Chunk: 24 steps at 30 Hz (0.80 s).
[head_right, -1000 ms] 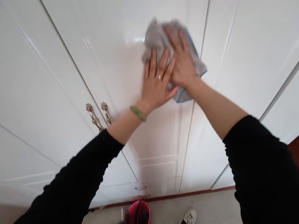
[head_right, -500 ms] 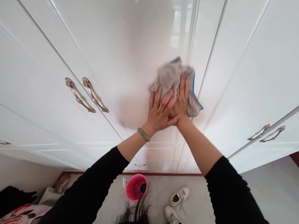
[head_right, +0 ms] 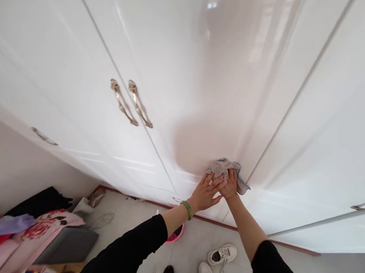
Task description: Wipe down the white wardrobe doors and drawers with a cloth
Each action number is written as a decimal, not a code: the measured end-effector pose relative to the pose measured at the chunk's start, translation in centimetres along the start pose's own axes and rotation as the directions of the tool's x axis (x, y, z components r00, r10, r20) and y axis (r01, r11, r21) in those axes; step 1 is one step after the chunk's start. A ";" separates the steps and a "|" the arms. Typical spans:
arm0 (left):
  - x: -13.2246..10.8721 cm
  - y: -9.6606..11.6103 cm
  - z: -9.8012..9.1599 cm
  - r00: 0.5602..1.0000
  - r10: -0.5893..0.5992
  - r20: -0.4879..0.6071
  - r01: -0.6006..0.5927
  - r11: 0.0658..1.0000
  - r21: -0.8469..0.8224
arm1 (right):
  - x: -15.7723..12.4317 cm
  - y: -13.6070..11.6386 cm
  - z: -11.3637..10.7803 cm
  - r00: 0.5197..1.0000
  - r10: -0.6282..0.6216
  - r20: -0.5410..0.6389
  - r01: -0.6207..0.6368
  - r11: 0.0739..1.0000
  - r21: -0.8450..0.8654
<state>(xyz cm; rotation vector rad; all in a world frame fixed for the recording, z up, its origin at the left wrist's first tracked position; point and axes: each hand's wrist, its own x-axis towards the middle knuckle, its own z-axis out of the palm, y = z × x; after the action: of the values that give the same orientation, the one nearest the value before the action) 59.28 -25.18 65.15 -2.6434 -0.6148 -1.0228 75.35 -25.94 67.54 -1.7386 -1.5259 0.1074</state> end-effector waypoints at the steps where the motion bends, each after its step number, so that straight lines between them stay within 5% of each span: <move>1: 0.3 0.1 0.0 1.000 -0.013 0.010 0.013 1.000 -0.005 | 0.4 -0.2 -0.6 1.000 -0.014 0.000 0.014 1.000 -0.003; 4: 4.4 -0.4 -2.1 0.999 -0.047 -0.011 0.047 0.999 -0.024 | 3.9 -2.7 -4.3 0.996 -0.076 -0.039 0.076 0.997 -0.018; 8: 15.3 -2.9 -9.8 0.987 -0.036 -0.158 0.036 0.999 0.002 | 11.7 -10.4 -12.2 0.940 -0.232 -0.251 0.220 0.972 -0.077; 11: 21.8 -5.7 -15.7 0.945 -0.005 -0.328 0.036 0.995 0.089 | 16.4 -17.5 -16.6 0.730 -0.500 -0.466 0.434 0.866 -0.250; 13: 23.2 -7.7 -17.8 0.909 -0.021 -0.416 0.085 0.987 0.136 | 17.8 -21.5 -17.1 0.620 -0.597 -0.509 0.494 0.801 -0.338; 16: 20.6 -10.0 -17.6 0.848 -0.052 -0.527 0.139 0.982 0.126 | 17.6 -24.6 -14.2 0.576 -0.715 -0.395 0.549 0.697 -0.461; 19: 14.9 -11.3 -14.9 0.790 -0.097 -0.605 0.178 0.981 0.075 | 16.0 -24.1 -8.9 0.564 -0.806 -0.179 0.635 0.562 -0.530; 24: 5.9 -12.1 -8.8 0.831 -0.205 -0.518 0.280 0.957 0.071 | 12.5 -19.5 -0.5 0.610 -0.792 0.026 0.712 0.534 -0.456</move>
<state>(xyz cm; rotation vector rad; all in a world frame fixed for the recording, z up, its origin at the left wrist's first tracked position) 52.47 -16.01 76.45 -2.0679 -0.8695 -1.6041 63.46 -16.33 84.95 -1.1526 -2.1362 -0.8874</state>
